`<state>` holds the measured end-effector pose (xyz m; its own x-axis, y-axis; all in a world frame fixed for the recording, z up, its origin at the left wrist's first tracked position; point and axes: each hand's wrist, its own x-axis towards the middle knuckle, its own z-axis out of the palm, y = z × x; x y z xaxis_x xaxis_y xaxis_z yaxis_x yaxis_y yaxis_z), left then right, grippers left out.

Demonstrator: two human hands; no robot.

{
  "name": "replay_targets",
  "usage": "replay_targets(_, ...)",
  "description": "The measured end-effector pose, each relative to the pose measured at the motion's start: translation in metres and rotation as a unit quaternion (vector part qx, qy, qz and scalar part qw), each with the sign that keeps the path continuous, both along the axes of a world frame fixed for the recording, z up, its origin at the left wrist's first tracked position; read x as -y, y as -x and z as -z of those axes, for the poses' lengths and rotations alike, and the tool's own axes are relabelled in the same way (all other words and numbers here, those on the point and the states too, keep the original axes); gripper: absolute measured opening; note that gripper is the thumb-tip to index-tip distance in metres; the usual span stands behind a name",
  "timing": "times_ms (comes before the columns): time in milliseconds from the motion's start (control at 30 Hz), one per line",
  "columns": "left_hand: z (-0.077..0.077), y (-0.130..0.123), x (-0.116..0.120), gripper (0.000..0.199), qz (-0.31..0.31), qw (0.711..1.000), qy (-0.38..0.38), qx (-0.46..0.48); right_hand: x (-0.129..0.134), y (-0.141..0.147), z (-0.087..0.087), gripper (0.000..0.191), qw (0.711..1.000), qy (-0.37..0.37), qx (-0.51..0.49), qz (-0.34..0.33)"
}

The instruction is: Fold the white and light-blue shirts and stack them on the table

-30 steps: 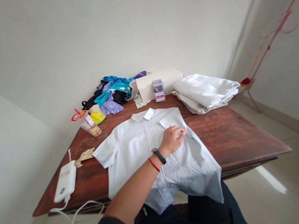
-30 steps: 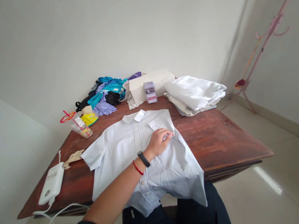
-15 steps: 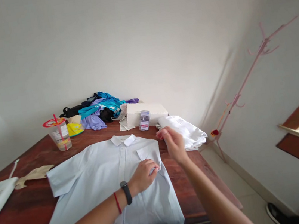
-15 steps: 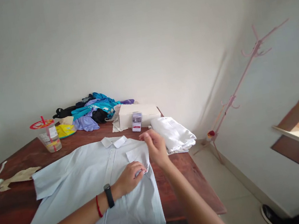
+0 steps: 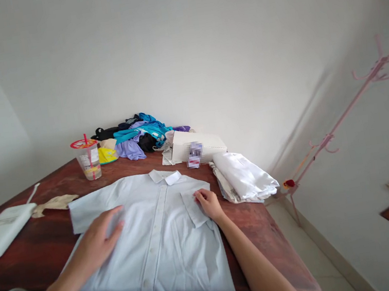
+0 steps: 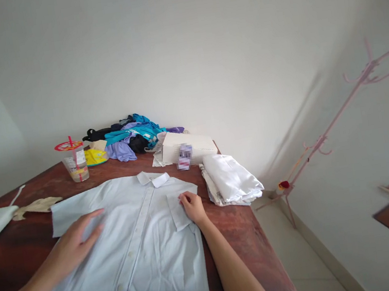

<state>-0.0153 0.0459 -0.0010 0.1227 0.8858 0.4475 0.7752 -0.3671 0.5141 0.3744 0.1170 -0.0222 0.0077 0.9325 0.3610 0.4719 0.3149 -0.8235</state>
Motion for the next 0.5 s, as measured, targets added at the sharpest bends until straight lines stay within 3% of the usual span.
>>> replay_targets(67, 0.015, 0.035, 0.007, 0.049, -0.079, 0.997, 0.003, 0.025, -0.002, -0.001, 0.000, 0.042, 1.000, 0.007, -0.001, -0.003)
replay_targets(200, 0.029, 0.066, 0.029, 0.054, -0.107, 0.994, 0.018, 0.016, -0.002, -0.001, 0.002, 0.043, 1.000, 0.018, 0.000, -0.007)
replay_targets(333, 0.023, 0.070, 0.030, 0.050, -0.149, 0.988, 0.032, -0.009, -0.001, -0.002, 0.002, 0.044, 1.000, 0.025, 0.006, -0.011)
replay_targets(433, 0.016, 0.073, 0.015, 0.060, -0.197, 0.979, 0.047, -0.034, -0.001, -0.003, 0.001, 0.046, 0.999, 0.029, 0.014, -0.014)
replay_targets(500, 0.011, 0.075, 0.002, 0.065, -0.206, 0.976, 0.068, -0.001, -0.001, -0.003, 0.000, 0.046, 0.999, 0.032, 0.020, -0.017)
